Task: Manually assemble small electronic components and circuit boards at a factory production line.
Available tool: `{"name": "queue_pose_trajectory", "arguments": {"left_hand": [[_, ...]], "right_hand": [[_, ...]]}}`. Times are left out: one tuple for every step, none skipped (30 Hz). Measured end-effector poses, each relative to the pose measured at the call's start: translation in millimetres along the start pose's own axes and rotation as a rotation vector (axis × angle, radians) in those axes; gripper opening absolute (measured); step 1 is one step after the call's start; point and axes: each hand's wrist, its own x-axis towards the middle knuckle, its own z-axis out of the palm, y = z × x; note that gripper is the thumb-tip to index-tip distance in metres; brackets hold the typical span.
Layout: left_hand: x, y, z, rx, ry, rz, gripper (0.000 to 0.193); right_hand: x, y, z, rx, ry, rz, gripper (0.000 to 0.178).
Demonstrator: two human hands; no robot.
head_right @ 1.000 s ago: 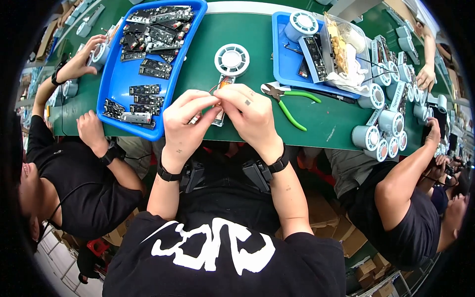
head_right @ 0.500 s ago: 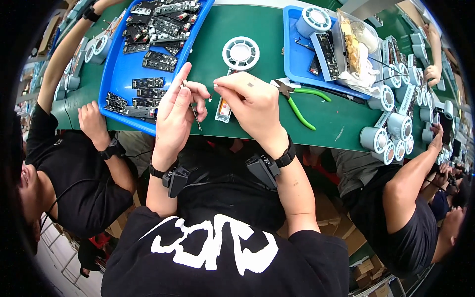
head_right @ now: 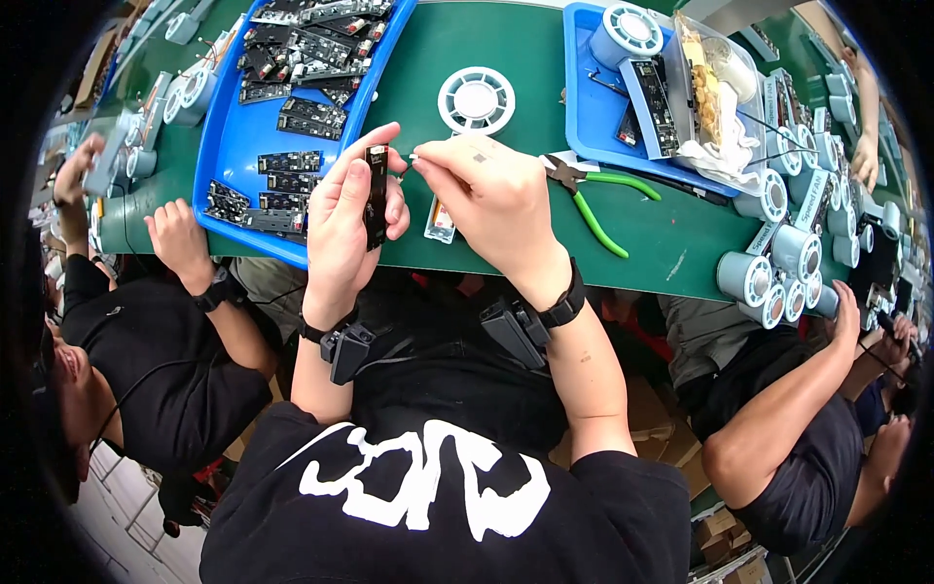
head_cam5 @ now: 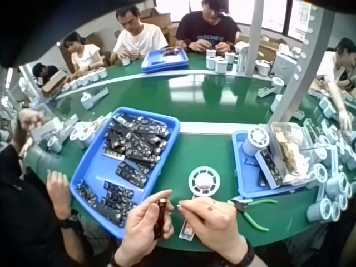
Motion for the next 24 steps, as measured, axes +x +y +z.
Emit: {"name": "queue_pose_trajectory", "arguments": {"left_hand": [[0.4, -1.6, 0.3, -0.027, 0.004, -0.002, 0.036], [0.9, -3.1, 0.1, -0.054, 0.008, -0.004, 0.032], [1.0, -4.8, -0.2, -0.053, 0.009, -0.007, 0.032], [1.3, -6.8, -0.9, 0.011, 0.003, 0.012, 0.033], [1.6, -8.5, -1.4, 0.074, -0.004, 0.03, 0.034], [1.9, -9.3, -1.5, 0.138, -0.01, 0.048, 0.035], [2.0, -9.3, -1.1, 0.139, -0.01, 0.046, 0.035], [2.1, -9.8, -1.2, 0.164, 0.002, 0.05, 0.035], [2.1, -10.1, -1.2, 0.189, 0.015, 0.053, 0.034], [2.0, -10.3, -1.2, 0.214, 0.028, 0.057, 0.034], [1.8, -10.5, -1.1, 0.214, 0.029, 0.057, 0.034], [1.6, -10.6, -1.0, 0.221, 0.031, 0.059, 0.033], [1.6, -9.9, -0.3, 0.23, 0.034, 0.063, 0.032], [1.4, -9.3, 0.3, 0.238, 0.036, 0.066, 0.031], [1.1, -8.6, 1.2, 0.239, 0.037, 0.067, 0.031], [0.6, -8.1, 2.4, 0.249, 0.044, 0.069, 0.031], [0.1, -7.6, 3.5, 0.259, 0.051, 0.07, 0.031], [0.3, -7.6, 3.6, 0.266, 0.059, 0.071, 0.031], [0.6, -7.8, 3.3, 0.266, 0.061, 0.071, 0.031], [1.1, -8.1, 2.9, 0.231, 0.056, 0.053, 0.031], [1.6, -8.5, 2.3, 0.197, 0.051, 0.035, 0.031], [2.0, -9.0, 1.8, 0.162, 0.047, 0.017, 0.031], [2.0, -9.1, 1.5, 0.163, 0.047, 0.018, 0.031], [2.0, -9.6, 1.0, 0.186, 0.05, 0.024, 0.03]], "right_hand": [[0.5, 0.3, 0.4, 0.001, 0.001, 0.002, 0.017], [1.6, 0.1, 0.9, -0.003, 0.005, -0.011, 0.016], [2.7, -0.5, 1.0, -0.008, 0.009, -0.023, 0.016], [3.4, -0.9, 1.3, -0.013, 0.013, -0.035, 0.015], [4.1, -0.7, 2.0, -0.013, 0.014, -0.032, 0.015], [5.0, -0.3, 3.1, -0.039, 0.016, -0.065, 0.014], [5.9, 0.1, 4.0, -0.065, 0.019, -0.099, 0.014], [6.0, 0.9, 4.7, -0.092, 0.02, -0.133, 0.013], [5.6, 1.4, 4.9, -0.091, 0.02, -0.132, 0.013], [5.2, 1.9, 5.0, -0.111, 0.018, -0.147, 0.013], [4.8, 2.3, 5.1, -0.131, 0.016, -0.162, 0.014], [4.3, 2.5, 5.1, -0.15, 0.014, -0.177, 0.014], [5.0, 1.9, 4.5, -0.149, 0.014, -0.177, 0.014], [5.8, 0.5, 3.5, -0.189, 0.003, -0.2, 0.015], [6.6, -1.0, 2.4, -0.23, -0.009, -0.223, 0.015], [6.8, -1.8, 1.6, -0.27, -0.021, -0.246, 0.016], [6.7, -2.1, 1.1, -0.27, -0.019, -0.246, 0.016], [7.3, -1.6, 1.1, -0.273, -0.023, -0.252, 0.016], [7.8, -1.0, 1.1, -0.277, -0.026, -0.258, 0.016], [8.1, -0.3, 1.2, -0.281, -0.03, -0.264, 0.016], [8.1, 0.8, 1.4, -0.281, -0.031, -0.263, 0.016], [7.7, 2.4, 1.9, -0.275, -0.028, -0.266, 0.016], [7.4, 3.3, 2.0, -0.27, -0.022, -0.271, 0.016], [7.3, 3.7, 1.9, -0.265, -0.017, -0.276, 0.017]]}}
